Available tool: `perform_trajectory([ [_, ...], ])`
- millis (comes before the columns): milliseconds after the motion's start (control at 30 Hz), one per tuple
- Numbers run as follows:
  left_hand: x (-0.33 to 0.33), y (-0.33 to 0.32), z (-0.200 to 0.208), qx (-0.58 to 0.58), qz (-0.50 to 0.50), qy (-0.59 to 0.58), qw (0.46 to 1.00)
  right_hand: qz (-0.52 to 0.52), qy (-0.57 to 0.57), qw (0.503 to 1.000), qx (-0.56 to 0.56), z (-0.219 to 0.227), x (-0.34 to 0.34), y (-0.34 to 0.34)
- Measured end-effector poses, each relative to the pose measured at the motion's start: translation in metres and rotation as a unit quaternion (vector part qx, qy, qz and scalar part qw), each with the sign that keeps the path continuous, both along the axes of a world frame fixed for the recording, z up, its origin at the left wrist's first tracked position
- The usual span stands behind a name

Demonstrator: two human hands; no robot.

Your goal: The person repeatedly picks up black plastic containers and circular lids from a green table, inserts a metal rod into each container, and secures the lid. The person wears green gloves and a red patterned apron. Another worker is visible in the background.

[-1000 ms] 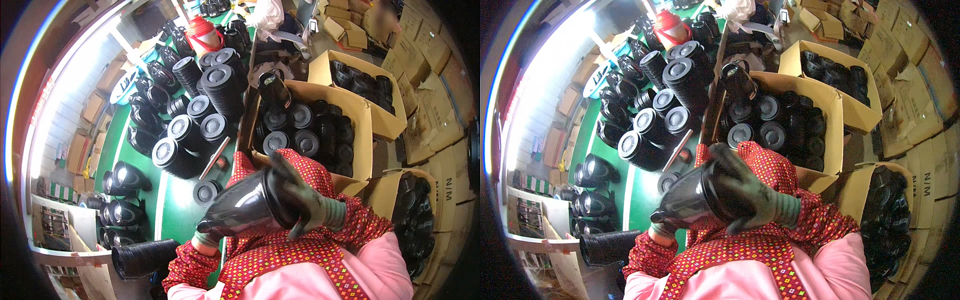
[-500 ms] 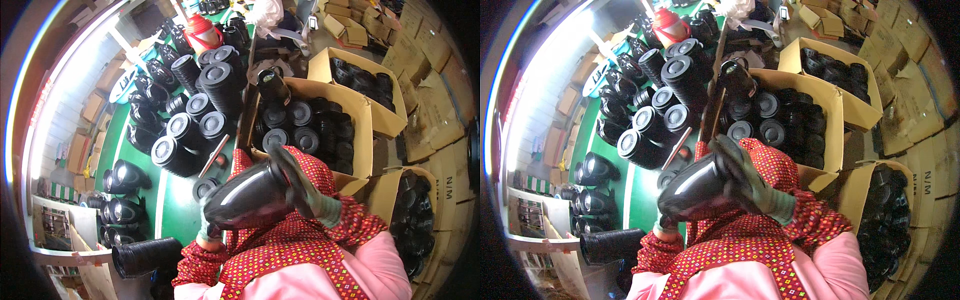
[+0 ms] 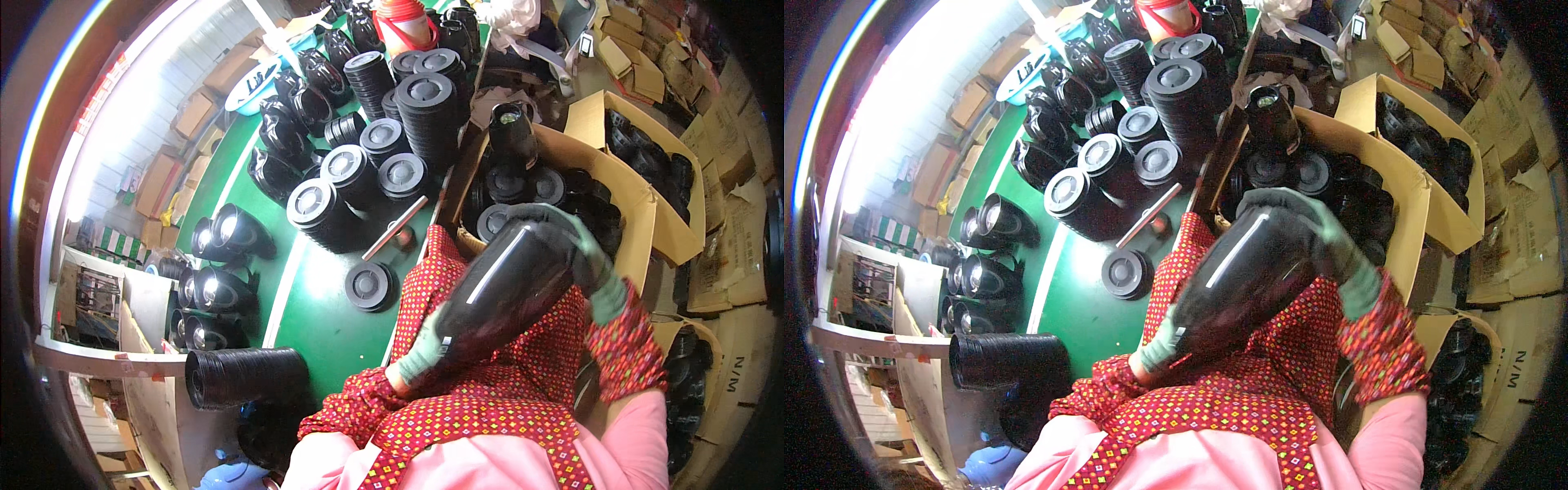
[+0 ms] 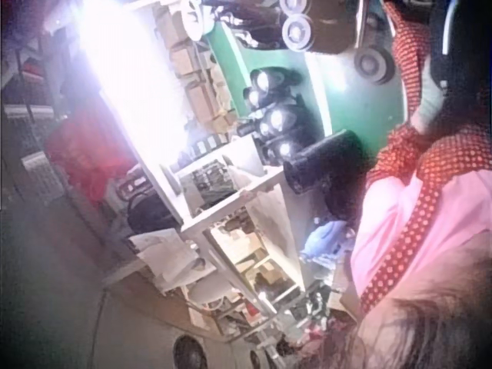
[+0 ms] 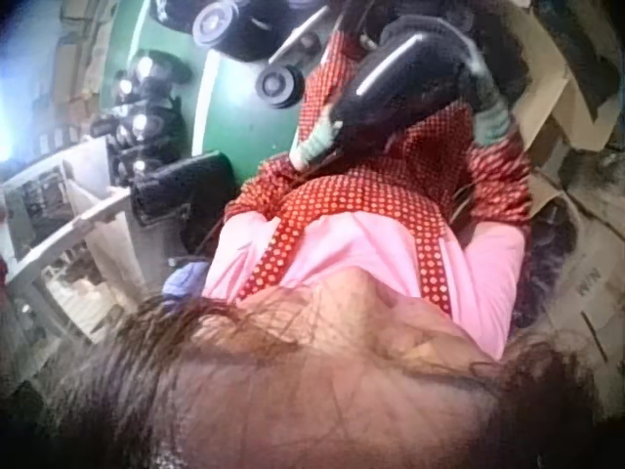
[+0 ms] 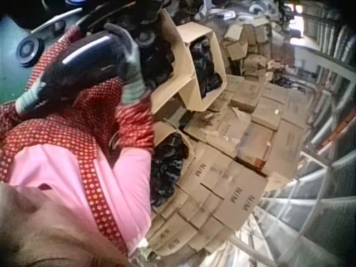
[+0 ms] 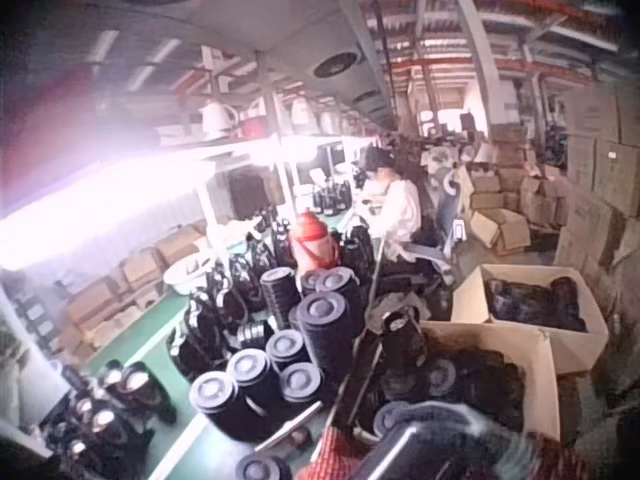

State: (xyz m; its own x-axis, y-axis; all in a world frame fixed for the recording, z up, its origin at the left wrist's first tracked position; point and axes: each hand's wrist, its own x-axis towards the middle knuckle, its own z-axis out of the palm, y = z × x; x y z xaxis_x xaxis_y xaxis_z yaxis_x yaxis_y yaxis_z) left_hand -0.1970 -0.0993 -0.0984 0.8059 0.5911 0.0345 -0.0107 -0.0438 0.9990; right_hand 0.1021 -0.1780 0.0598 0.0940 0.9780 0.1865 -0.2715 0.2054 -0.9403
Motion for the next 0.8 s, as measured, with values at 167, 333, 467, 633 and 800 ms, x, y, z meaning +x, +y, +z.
perform_trajectory([
  [167, -0.009, 0.097, 0.088, 0.168, -0.128, 0.241, 0.947, 0.112, -0.214, 0.964, -0.108, -0.051, 0.026, 0.032],
  [333, -0.005, 0.190, 0.031, 0.511, 0.025, 0.369, 0.776, 0.163, -0.206, 0.955, -0.141, -0.097, -0.020, 0.055],
  [467, 0.007, 0.216, 0.014, 0.432, -0.012, 0.394, 0.811, 0.074, -0.193, 0.970, -0.130, -0.099, -0.025, 0.047],
  [633, 0.037, 0.177, 0.072, 0.355, 0.030, 0.285, 0.890, -0.171, -0.466, 0.864, 0.082, -0.065, -0.011, 0.054],
  [800, 0.079, 0.134, 0.165, 0.354, -0.112, 0.186, 0.910, -0.179, -0.581, 0.782, 0.137, -0.049, 0.027, 0.083],
])
